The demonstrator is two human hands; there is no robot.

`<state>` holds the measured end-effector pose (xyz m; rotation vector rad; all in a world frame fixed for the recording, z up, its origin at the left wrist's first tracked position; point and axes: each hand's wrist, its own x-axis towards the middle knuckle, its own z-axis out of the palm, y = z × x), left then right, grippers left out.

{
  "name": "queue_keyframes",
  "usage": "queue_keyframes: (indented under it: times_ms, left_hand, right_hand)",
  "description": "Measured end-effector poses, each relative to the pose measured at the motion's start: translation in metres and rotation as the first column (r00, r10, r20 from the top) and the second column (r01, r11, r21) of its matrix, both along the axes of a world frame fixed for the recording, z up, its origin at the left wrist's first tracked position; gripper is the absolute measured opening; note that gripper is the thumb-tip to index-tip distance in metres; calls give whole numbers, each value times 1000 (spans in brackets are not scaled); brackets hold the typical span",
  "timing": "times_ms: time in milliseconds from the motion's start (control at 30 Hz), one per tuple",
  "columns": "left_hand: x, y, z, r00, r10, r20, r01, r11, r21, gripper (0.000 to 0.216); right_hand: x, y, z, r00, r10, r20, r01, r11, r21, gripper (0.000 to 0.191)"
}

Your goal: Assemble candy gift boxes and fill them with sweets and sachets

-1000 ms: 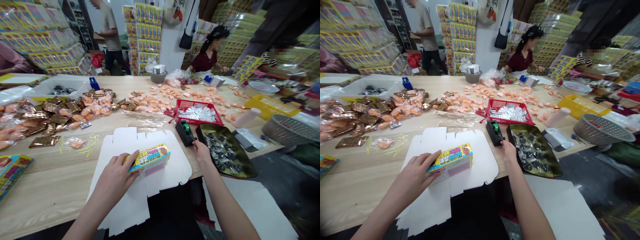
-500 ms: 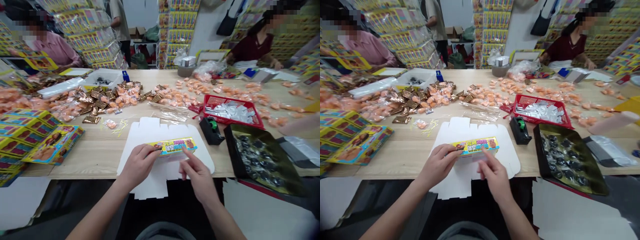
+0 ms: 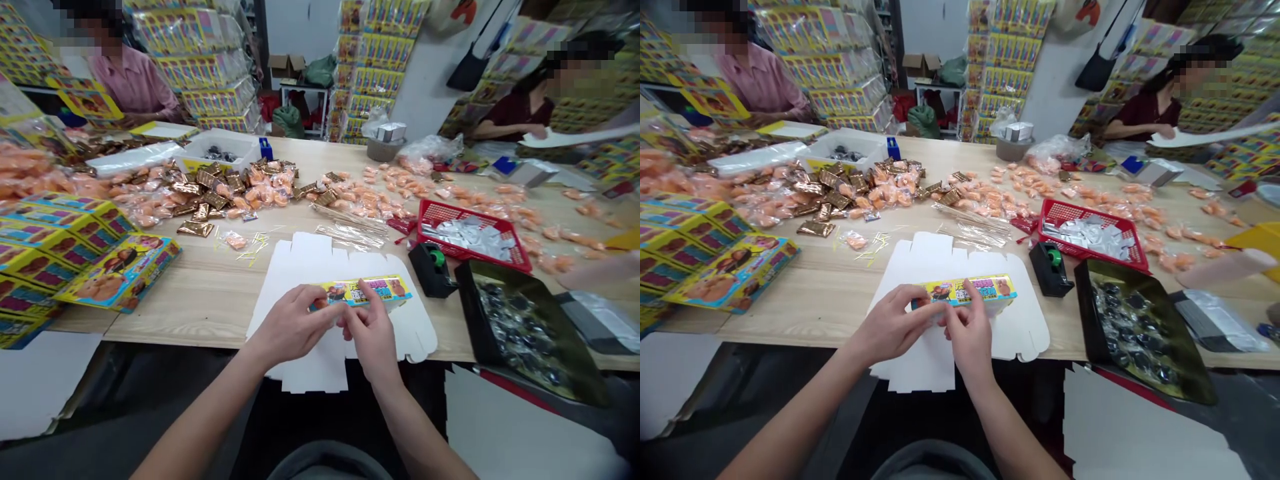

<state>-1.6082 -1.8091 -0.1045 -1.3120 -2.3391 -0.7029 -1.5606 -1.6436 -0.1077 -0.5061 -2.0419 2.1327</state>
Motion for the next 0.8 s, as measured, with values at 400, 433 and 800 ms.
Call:
queue_keyframes:
  times_ms: [400,433,800]
  left_hand:
    - [7,25,-5,955,241,170,-244,970,-5,36]
    - [7,26,-7,950,243,194,-248,969,-1,35]
    - [-5,39,-24,940,192,281,-264,932,247,41]
  right_hand:
    - [5,4,-16,998,43,-52,-39,996,80,78]
    - [4,4,-17,998,30,-56,-24,994,109,77]
    - [5,48,-24,775,355,-522,388,384,838,54]
